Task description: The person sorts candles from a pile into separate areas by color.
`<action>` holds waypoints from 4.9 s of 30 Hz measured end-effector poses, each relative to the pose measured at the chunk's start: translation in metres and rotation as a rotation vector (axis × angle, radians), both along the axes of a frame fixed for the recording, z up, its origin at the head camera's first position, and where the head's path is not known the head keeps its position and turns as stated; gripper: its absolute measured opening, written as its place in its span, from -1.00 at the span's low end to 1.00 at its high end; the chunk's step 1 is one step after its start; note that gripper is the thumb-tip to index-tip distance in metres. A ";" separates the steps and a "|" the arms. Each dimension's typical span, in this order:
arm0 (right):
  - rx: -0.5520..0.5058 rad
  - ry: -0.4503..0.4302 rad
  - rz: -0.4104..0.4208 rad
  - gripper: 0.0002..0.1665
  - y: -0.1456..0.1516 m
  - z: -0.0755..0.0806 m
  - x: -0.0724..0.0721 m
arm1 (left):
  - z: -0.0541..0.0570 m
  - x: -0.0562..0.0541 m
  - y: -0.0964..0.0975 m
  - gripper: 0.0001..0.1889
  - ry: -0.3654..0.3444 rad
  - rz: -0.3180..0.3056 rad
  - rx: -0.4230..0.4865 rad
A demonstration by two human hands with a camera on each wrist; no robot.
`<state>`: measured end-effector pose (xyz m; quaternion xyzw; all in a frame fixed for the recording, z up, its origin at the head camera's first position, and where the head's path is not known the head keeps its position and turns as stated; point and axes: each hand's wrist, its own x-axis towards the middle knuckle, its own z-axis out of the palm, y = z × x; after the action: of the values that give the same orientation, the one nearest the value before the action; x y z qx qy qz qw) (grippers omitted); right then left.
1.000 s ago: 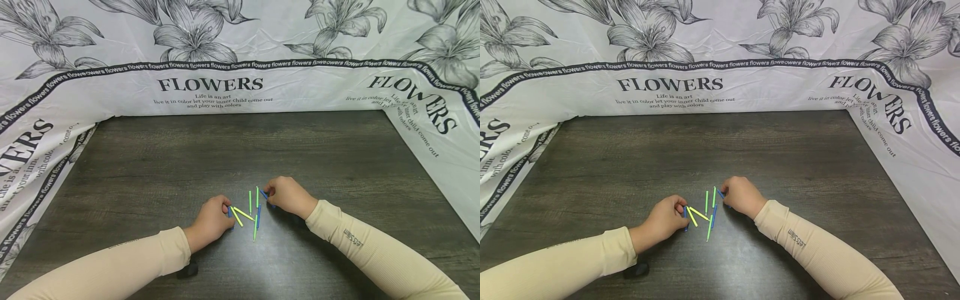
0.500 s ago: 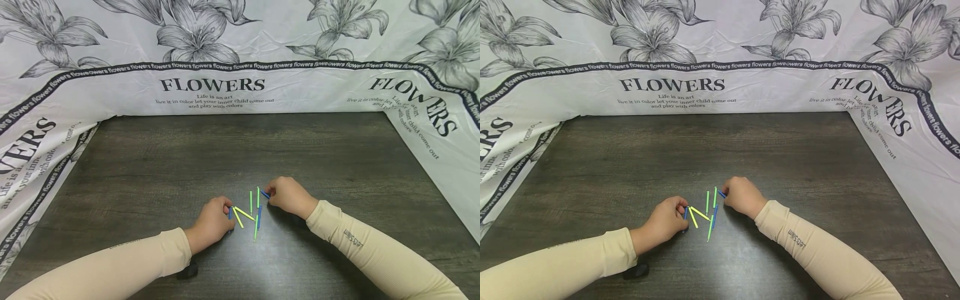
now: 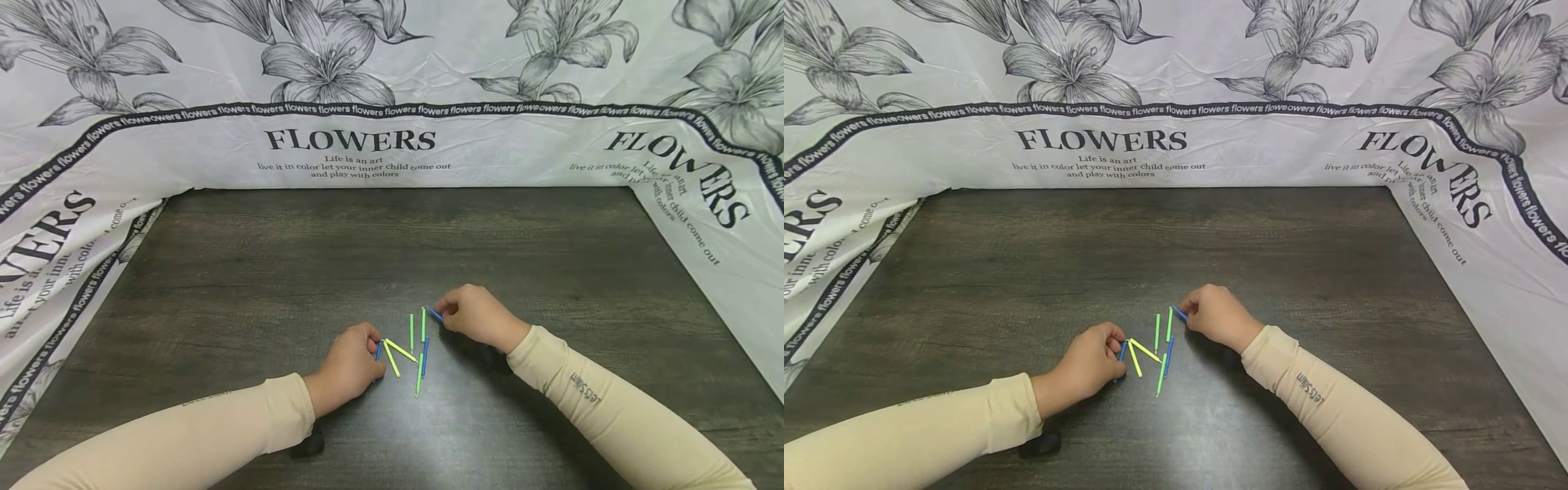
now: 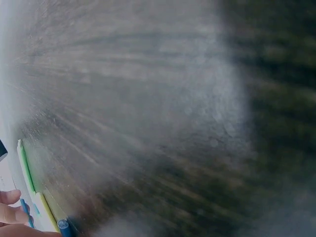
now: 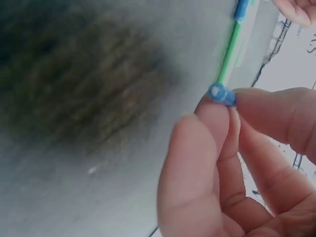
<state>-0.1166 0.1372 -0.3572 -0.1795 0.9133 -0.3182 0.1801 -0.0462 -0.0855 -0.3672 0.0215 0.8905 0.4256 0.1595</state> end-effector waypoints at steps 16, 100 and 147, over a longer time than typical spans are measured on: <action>-0.084 -0.029 -0.011 -0.73 -0.003 0.004 -0.019 | 0.000 0.001 -0.001 -0.64 -0.013 0.021 -0.003; 0.154 -0.003 -0.169 -0.66 -0.039 -0.004 -0.129 | -0.002 0.003 -0.001 -0.73 0.006 -0.029 -0.030; 0.187 -0.005 -0.168 -0.66 -0.041 0.000 -0.126 | -0.004 0.002 0.005 -0.74 0.067 -0.087 -0.135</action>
<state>-0.2428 0.0958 -0.3569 -0.0840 0.9503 -0.2461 0.1711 -0.0444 -0.0808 -0.3715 0.0634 0.9201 0.3565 0.1492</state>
